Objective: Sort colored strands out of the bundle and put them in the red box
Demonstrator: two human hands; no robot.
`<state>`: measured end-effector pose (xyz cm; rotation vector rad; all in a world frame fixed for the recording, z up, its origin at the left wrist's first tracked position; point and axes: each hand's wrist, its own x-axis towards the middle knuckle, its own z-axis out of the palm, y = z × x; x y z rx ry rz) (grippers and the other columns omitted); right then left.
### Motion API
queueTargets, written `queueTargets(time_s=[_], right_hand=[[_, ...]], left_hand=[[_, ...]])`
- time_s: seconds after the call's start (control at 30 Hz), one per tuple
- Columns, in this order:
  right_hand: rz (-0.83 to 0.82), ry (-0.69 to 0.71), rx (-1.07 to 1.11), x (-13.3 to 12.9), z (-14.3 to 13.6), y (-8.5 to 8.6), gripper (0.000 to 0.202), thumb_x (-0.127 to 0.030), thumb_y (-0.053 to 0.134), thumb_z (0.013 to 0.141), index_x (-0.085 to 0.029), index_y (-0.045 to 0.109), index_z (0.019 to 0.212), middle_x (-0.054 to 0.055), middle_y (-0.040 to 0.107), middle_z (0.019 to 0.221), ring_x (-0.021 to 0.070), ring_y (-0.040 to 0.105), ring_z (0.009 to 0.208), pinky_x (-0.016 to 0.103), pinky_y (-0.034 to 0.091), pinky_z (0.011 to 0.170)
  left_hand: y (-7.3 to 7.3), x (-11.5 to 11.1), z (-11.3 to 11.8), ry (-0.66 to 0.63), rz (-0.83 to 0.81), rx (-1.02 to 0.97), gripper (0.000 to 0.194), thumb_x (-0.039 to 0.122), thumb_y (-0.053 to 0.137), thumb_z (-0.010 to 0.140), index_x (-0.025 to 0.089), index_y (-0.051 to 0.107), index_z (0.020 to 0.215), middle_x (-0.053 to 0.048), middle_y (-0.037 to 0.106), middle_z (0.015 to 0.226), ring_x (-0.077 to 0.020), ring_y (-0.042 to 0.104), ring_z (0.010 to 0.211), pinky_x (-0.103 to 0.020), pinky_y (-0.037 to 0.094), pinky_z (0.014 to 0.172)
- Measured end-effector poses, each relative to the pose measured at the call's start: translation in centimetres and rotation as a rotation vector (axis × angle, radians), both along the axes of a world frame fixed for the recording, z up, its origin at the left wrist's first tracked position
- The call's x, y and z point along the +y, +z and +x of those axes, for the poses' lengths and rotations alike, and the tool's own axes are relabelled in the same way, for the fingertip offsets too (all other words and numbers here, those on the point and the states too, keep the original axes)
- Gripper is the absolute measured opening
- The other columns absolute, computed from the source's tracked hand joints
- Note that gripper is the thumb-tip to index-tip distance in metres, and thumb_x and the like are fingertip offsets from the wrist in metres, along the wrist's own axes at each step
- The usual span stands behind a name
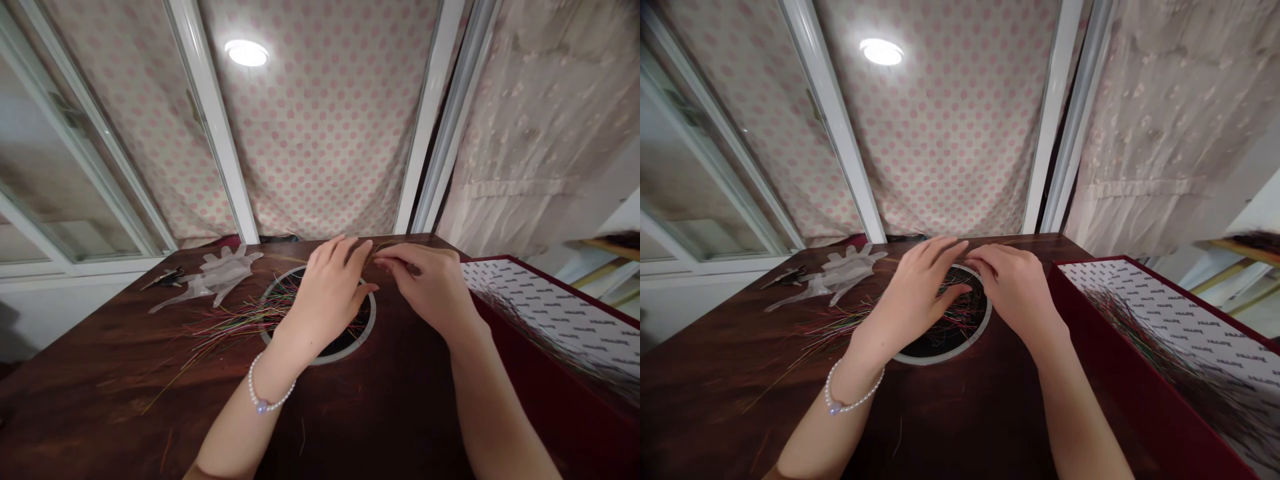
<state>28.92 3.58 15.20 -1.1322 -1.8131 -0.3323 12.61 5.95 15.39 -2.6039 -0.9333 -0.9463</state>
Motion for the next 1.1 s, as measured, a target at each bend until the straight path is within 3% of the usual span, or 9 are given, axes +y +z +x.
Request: queueTargets(time_s=[0.07,0.17,0.33,0.57,0.7,0.83,0.93,1.1], right_hand=[[0.007,0.015,0.017,-0.1,-0.1,0.1,0.016,-0.011,0.056,0.083,-0.022,0.068,0.082,-0.001,0.071,0.077,0.0146,0.066,0.07,0.026,0.05,0.065],[0.019,0.031,0.029,-0.2,0.0,0.2,0.014,-0.011,0.058,0.082,-0.021,0.068,0.08,-0.001,0.071,0.077,0.0142,0.066,0.071,0.025,0.05,0.066],[0.029,0.062,0.07,-0.6,0.4,0.5,0.019,-0.006,0.058,0.08,-0.022,0.068,0.081,-0.002,0.071,0.077,0.0125,0.066,0.073,0.023,0.051,0.067],[0.022,0.099,0.106,-0.8,0.4,0.7,0.02,-0.004,0.058,0.079,-0.021,0.069,0.079,-0.004,0.07,0.075,0.0106,0.065,0.071,0.021,0.05,0.065],[0.009,0.133,0.138,-1.1,0.4,0.8,0.019,-0.005,0.059,0.079,-0.021,0.068,0.079,-0.004,0.069,0.075,0.0092,0.064,0.07,0.019,0.049,0.064],[-0.014,0.21,0.163,-1.5,0.5,1.0,0.017,-0.005,0.059,0.079,-0.02,0.068,0.078,-0.005,0.068,0.072,0.0067,0.063,0.067,0.016,0.048,0.061],[-0.011,0.212,0.126,-1.6,0.5,1.1,0.016,-0.005,0.058,0.08,-0.018,0.067,0.077,-0.004,0.068,0.071,0.0058,0.062,0.066,0.016,0.047,0.063],[-0.072,0.154,0.019,-1.2,0.9,1.0,0.02,-0.002,0.056,0.078,-0.018,0.067,0.078,-0.004,0.068,0.073,0.0057,0.062,0.068,0.015,0.046,0.064]], left_hand=[[-0.4,0.5,0.6,-0.021,-0.029,0.016,0.033,0.017,0.05,0.089,0.013,0.049,0.122,-0.012,0.062,0.115,-0.0254,0.055,0.108,-0.044,0.037,0.098],[-0.5,0.9,0.9,-0.028,-0.146,-0.015,0.022,0.016,0.037,0.095,0.014,0.056,0.104,-0.008,0.067,0.089,-0.0216,0.063,0.081,-0.036,0.047,0.075],[0.2,0.4,0.3,-0.147,-0.254,-0.138,0.02,0.033,0.045,0.093,0.019,0.059,0.092,-0.002,0.068,0.078,-0.0154,0.06,0.064,-0.026,0.038,0.054],[0.6,-0.2,0.0,-0.135,-0.227,-0.26,0.017,0.023,0.048,0.092,0.021,0.064,0.094,0.001,0.069,0.08,-0.011,0.056,0.062,-0.024,0.035,0.056],[0.6,-0.4,0.0,-0.142,-0.293,-0.415,0.013,0.022,0.055,0.086,0.02,0.067,0.081,0.004,0.057,0.059,-0.0089,0.041,0.05,-0.023,0.029,0.049],[0.6,-0.5,-0.2,-0.205,-0.392,-0.579,0.013,0.019,0.06,0.081,0.019,0.069,0.072,0.005,0.048,0.052,-0.0085,0.034,0.048,-0.023,0.027,0.046],[0.6,-0.5,-0.3,-0.175,-0.321,-0.57,0.015,0.014,0.06,0.08,0.02,0.072,0.073,0.004,0.051,0.054,-0.0091,0.039,0.05,-0.023,0.03,0.048],[0.6,-0.1,-0.4,-0.035,-0.131,-0.337,0.023,0.008,0.055,0.08,0.022,0.072,0.074,0.001,0.068,0.069,-0.015,0.056,0.068,-0.029,0.038,0.066]])
